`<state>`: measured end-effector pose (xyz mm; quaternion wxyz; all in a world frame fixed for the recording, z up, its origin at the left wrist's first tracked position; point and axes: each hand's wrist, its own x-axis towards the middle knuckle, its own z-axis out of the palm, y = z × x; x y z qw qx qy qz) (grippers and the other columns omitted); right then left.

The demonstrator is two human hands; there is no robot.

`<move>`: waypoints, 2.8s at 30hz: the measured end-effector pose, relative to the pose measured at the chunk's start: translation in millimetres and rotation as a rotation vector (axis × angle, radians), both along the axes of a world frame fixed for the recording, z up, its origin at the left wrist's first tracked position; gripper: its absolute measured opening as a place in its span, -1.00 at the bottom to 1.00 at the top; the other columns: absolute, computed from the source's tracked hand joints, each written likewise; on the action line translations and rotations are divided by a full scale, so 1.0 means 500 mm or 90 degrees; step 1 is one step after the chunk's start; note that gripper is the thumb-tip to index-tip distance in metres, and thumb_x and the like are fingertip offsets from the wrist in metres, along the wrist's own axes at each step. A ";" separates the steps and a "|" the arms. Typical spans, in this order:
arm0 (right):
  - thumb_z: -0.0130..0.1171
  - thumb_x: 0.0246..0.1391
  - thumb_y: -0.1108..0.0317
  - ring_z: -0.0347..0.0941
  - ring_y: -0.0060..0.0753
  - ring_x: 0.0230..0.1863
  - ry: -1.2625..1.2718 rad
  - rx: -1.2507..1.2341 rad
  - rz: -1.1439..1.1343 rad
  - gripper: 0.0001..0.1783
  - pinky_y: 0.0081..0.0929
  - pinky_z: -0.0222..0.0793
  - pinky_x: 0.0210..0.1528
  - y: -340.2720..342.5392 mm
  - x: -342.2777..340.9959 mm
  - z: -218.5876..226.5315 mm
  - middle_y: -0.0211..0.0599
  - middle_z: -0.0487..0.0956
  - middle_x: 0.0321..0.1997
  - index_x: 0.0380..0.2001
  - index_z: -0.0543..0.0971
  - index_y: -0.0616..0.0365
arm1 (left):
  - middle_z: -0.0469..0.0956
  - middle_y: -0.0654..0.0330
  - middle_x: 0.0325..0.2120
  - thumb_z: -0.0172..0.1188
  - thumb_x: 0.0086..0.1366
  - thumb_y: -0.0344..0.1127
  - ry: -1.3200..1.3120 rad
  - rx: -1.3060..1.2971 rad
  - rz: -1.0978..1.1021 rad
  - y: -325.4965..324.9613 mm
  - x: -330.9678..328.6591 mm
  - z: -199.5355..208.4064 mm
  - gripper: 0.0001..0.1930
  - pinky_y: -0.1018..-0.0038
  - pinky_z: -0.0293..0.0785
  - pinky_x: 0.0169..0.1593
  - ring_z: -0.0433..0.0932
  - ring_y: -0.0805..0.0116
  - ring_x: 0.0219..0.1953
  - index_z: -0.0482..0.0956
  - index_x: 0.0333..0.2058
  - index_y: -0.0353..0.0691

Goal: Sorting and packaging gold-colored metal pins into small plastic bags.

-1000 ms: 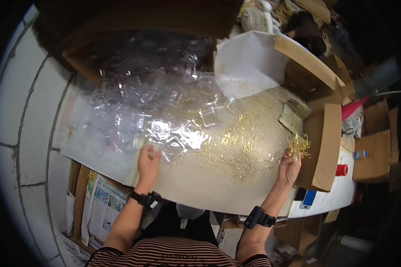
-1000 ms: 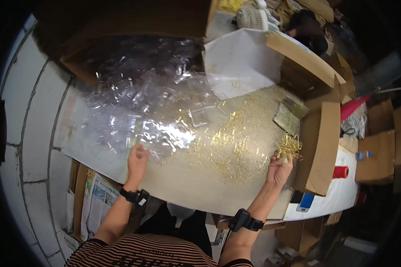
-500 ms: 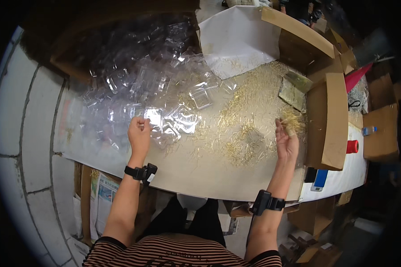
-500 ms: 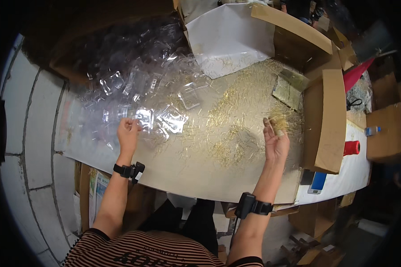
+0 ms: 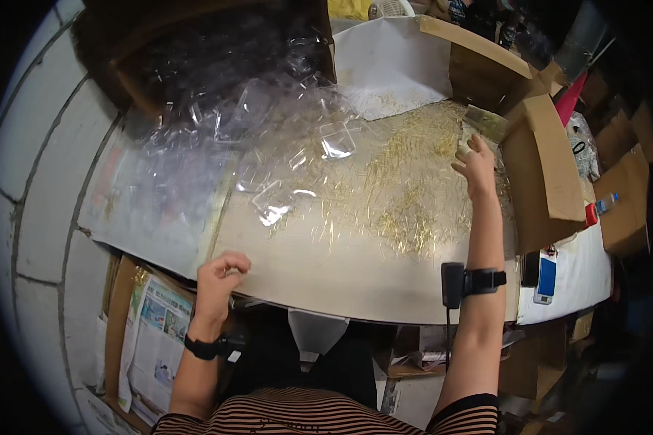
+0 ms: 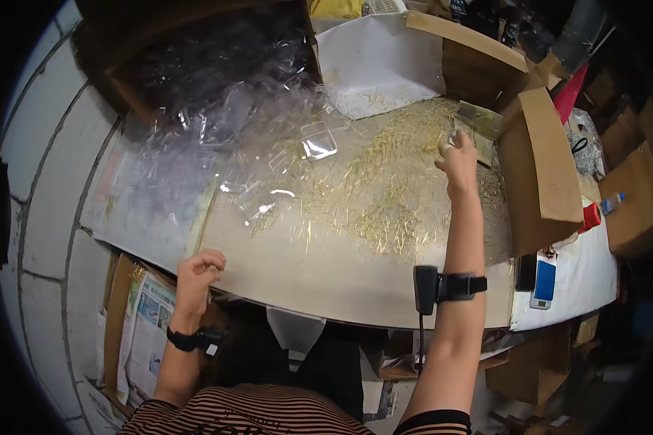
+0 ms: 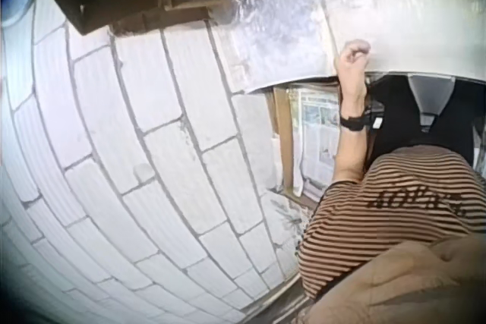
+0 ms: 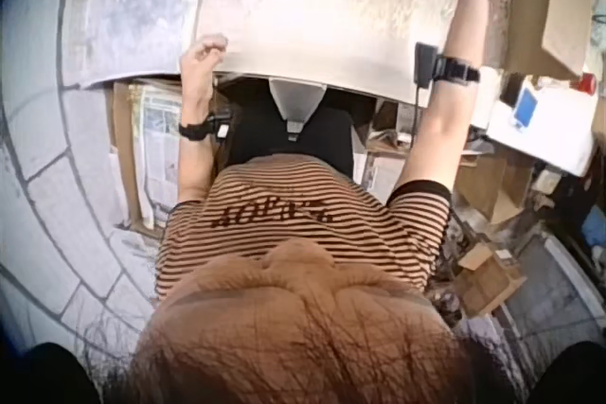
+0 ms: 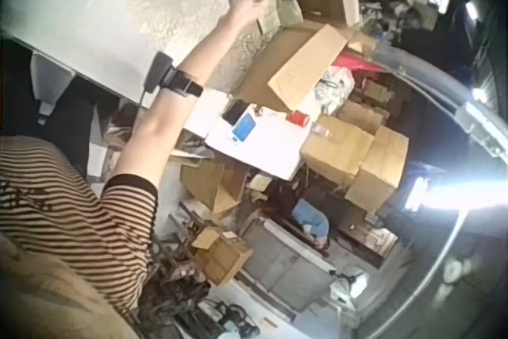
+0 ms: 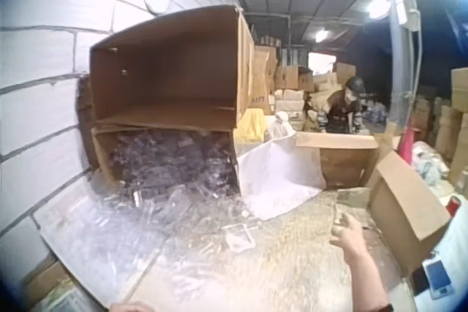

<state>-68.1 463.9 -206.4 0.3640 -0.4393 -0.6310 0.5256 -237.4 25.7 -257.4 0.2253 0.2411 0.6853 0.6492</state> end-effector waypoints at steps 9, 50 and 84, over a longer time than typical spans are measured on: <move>-0.05 -0.05 0.50 -0.06 0.01 0.36 -0.304 0.346 -0.036 -0.32 -0.25 -0.21 0.38 -0.278 0.228 -0.213 0.13 0.11 0.31 0.22 0.14 0.29 | 0.56 0.04 -0.29 0.03 0.00 -0.69 -0.304 -0.106 -0.367 -0.276 0.210 -0.107 -0.79 0.48 0.51 -0.19 0.54 0.31 -0.21 0.57 -0.37 -0.41; -0.19 0.20 -0.01 -0.22 -0.08 0.42 -0.561 0.506 0.316 -0.30 -0.07 -0.25 0.37 -0.530 0.001 -0.220 -0.06 -0.04 0.39 0.29 0.04 0.15 | 0.51 0.00 -0.27 -0.13 0.35 -0.20 -0.697 0.001 -0.214 -0.165 0.232 -0.437 -0.68 0.12 0.59 -0.32 0.57 0.07 -0.23 0.45 -0.20 -0.37; 0.01 -0.06 0.67 0.11 0.05 0.29 -0.250 0.402 0.316 -0.48 -0.23 0.15 0.23 -0.743 0.173 -0.141 -0.06 0.30 0.20 0.04 0.41 0.15 | 0.47 -0.05 -0.07 -0.33 0.40 -0.07 -0.752 0.029 -0.364 -0.118 0.274 -0.375 -0.51 0.30 0.64 -0.34 0.58 0.01 -0.19 0.25 0.09 -0.35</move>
